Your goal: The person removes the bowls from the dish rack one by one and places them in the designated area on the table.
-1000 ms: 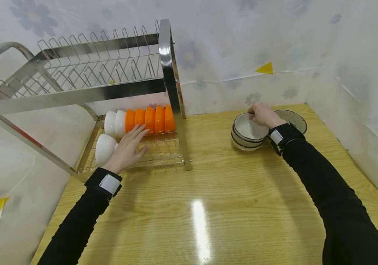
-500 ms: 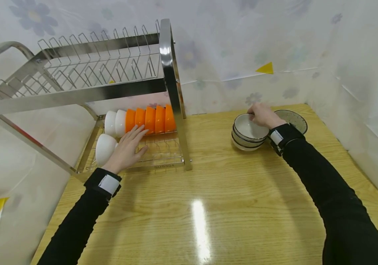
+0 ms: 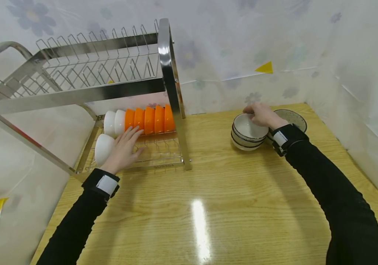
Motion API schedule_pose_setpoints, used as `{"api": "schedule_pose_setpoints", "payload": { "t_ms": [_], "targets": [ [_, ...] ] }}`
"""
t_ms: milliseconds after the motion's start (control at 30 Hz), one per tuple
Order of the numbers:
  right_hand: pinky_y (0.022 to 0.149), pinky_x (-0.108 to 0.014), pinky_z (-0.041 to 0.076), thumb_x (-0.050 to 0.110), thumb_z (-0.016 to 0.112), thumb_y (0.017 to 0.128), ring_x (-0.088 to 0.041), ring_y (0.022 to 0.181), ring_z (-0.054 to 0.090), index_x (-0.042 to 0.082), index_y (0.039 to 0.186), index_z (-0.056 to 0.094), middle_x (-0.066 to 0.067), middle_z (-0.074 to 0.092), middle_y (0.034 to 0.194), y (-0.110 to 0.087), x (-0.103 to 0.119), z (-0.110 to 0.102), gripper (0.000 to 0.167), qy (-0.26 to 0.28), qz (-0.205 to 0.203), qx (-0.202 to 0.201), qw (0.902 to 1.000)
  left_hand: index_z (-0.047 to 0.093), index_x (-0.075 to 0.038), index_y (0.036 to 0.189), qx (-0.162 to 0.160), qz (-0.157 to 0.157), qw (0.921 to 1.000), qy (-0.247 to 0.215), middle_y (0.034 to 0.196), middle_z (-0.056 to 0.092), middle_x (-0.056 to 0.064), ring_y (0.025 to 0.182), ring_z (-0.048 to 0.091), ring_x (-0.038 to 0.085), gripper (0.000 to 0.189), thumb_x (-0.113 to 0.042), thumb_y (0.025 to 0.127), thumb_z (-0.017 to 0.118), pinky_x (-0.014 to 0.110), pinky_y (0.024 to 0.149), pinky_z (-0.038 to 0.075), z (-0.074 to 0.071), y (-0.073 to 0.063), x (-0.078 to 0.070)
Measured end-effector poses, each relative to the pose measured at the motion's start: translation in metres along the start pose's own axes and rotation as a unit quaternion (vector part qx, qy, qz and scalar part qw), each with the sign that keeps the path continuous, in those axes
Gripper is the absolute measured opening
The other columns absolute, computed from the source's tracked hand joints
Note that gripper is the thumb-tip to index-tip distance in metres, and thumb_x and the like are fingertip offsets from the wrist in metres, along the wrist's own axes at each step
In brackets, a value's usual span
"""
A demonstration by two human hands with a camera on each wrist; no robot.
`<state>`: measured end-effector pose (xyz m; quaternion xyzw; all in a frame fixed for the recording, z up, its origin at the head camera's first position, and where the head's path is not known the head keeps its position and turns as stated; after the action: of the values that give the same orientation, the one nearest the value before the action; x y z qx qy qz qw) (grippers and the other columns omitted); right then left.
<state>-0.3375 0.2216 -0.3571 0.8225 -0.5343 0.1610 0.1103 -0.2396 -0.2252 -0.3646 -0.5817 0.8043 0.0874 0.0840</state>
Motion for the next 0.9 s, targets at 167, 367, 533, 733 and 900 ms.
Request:
{"api": "schedule_pose_setpoints", "payload": {
  "t_ms": [167, 367, 533, 733, 900],
  "targets": [
    [0.112, -0.062, 0.04, -0.015, 0.044, 0.09, -0.052, 0.133, 0.046, -0.012, 0.135, 0.055, -0.037, 0.054, 0.138, -0.005, 0.005, -0.005, 0.047, 0.033, 0.008, -0.003, 0.9994, 0.03, 0.001, 0.155, -0.026, -0.044, 0.9986, -0.015, 0.164, 0.022, 0.027, 0.154, 0.01, 0.047, 0.067, -0.019, 0.098, 0.06, 0.07, 0.122, 0.012, -0.007, -0.004, 0.01],
    [0.115, -0.063, 0.036, -0.009, 0.045, 0.095, -0.051, 0.139, 0.04, -0.009, 0.138, 0.052, -0.034, 0.051, 0.143, -0.012, 0.005, -0.008, 0.044, 0.068, 0.015, -0.026, 0.9972, 0.034, 0.003, 0.151, -0.101, -0.094, 0.9892, -0.048, 0.161, 0.024, 0.031, 0.153, 0.01, 0.05, 0.066, -0.017, 0.095, 0.063, 0.071, 0.122, 0.009, -0.019, -0.01, 0.028],
    [0.116, -0.062, 0.035, -0.004, 0.047, 0.098, -0.05, 0.139, 0.04, -0.008, 0.138, 0.053, -0.033, 0.052, 0.143, -0.02, 0.007, -0.011, 0.041, 0.085, 0.012, -0.048, 0.9951, 0.034, 0.007, 0.149, -0.141, -0.132, 0.9781, -0.077, 0.158, 0.026, 0.035, 0.149, 0.016, 0.056, 0.067, -0.017, 0.094, 0.065, 0.073, 0.12, 0.011, -0.027, -0.015, 0.043],
    [0.116, -0.062, 0.035, -0.001, 0.047, 0.1, -0.048, 0.141, 0.04, -0.005, 0.141, 0.053, -0.031, 0.05, 0.147, -0.031, 0.01, -0.014, 0.041, 0.102, 0.009, -0.061, 0.9928, 0.028, 0.009, 0.152, -0.147, -0.191, 0.9642, -0.11, 0.152, 0.032, 0.038, 0.139, 0.032, 0.056, 0.075, -0.02, 0.093, 0.066, 0.072, 0.114, 0.028, -0.033, -0.021, 0.061],
    [0.116, -0.062, 0.036, -0.001, 0.047, 0.1, -0.048, 0.141, 0.041, -0.004, 0.141, 0.053, -0.03, 0.05, 0.147, -0.04, 0.012, -0.018, 0.041, 0.115, 0.007, -0.076, 0.9904, 0.013, 0.011, 0.155, -0.107, -0.221, 0.9505, -0.19, 0.155, 0.024, 0.042, 0.141, 0.031, 0.057, 0.084, -0.026, 0.097, 0.062, 0.07, 0.114, 0.032, -0.032, -0.026, 0.078]
  ]
}}
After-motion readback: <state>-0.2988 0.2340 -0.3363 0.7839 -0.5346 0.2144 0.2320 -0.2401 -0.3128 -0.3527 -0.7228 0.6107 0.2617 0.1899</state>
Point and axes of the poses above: each hand's wrist, its own y-axis towards the middle knuckle, its own z-axis out of the palm, x = y × z, the point moved 5 cm from there along y, towards the middle knuckle
